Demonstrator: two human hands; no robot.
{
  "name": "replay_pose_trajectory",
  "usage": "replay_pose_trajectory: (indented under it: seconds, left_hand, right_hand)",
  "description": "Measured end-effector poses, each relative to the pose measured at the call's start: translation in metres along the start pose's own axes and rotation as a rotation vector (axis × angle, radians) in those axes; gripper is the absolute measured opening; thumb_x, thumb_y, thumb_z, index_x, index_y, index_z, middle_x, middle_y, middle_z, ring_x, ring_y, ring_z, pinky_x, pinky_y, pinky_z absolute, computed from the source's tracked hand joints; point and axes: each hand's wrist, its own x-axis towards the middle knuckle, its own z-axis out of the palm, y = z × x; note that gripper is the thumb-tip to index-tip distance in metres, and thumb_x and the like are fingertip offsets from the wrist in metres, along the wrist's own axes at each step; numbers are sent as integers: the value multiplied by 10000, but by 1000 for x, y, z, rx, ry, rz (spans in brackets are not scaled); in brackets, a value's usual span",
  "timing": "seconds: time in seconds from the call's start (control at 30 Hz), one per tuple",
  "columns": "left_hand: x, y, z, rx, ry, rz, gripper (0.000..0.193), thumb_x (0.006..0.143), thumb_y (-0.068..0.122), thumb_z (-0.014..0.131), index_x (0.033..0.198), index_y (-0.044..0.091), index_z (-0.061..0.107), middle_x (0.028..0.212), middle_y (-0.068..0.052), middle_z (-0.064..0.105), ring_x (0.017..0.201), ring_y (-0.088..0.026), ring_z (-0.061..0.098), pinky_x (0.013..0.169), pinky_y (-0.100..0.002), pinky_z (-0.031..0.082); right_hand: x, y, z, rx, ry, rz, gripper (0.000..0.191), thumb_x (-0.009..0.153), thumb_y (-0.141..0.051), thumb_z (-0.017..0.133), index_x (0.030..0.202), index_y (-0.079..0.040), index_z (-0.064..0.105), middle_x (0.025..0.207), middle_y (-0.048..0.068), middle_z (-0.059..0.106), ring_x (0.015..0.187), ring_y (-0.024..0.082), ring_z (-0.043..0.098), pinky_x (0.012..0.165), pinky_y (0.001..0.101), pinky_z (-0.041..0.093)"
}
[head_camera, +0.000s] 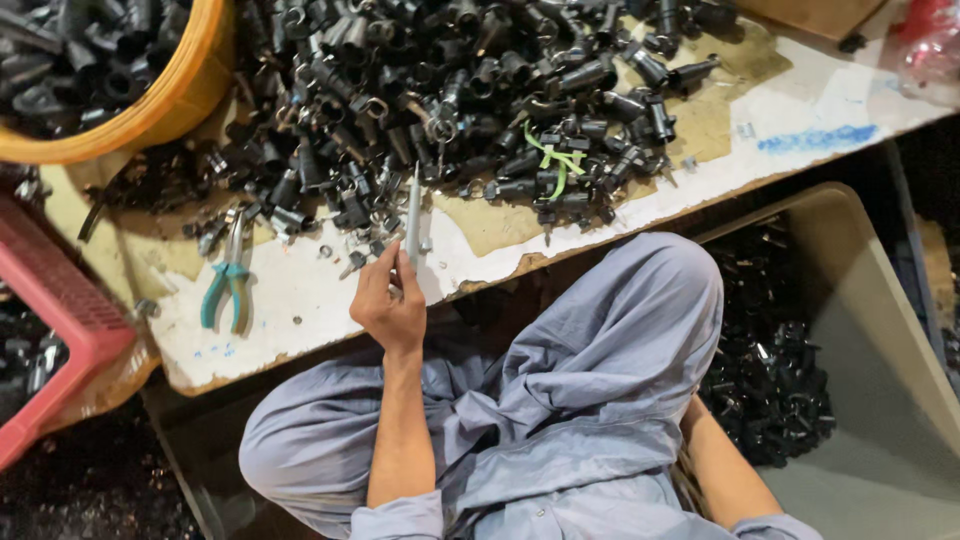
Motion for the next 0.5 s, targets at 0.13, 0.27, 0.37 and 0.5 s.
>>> replay_pose_trajectory:
  seconds: [0.13,0.27,0.37,0.5]
  left_hand:
    - [0,5,-3,-39,20,-73,149,962,23,724,1099,43,778,801,-53,677,620,-122,581,536,-268,403]
    - [-2,22,-16,-167,28,-201,160,984,34,712,1134,35,768,855,-48,675,682,-109,560,600,-250,437]
    - [-10,41,-39,-171,20,-217,154,975,19,714,1120,7,765,840,-48,674,683,-105,565,617,-255,444]
    - [-21,60,-80,-173,58,-133,131,976,-18,714,1104,-14,741,893,-79,699,733,-120,637,672,-247,497]
  right_hand:
    - [5,1,4,-3,-39,-2,144,1109,-111,551,1031,-20,631,815,82,638,651,167,633,591,311,524]
    - [8,1,4,-11,-61,-6,145,1098,-111,553,1018,-22,636,816,80,644,655,167,639,595,310,529]
    - [8,3,5,-15,-65,-6,146,1090,-111,554,1009,-24,640,816,78,649,658,167,644,597,309,533]
    - [12,3,4,-20,-72,-16,147,1078,-111,556,996,-27,645,816,76,655,662,167,649,600,308,538]
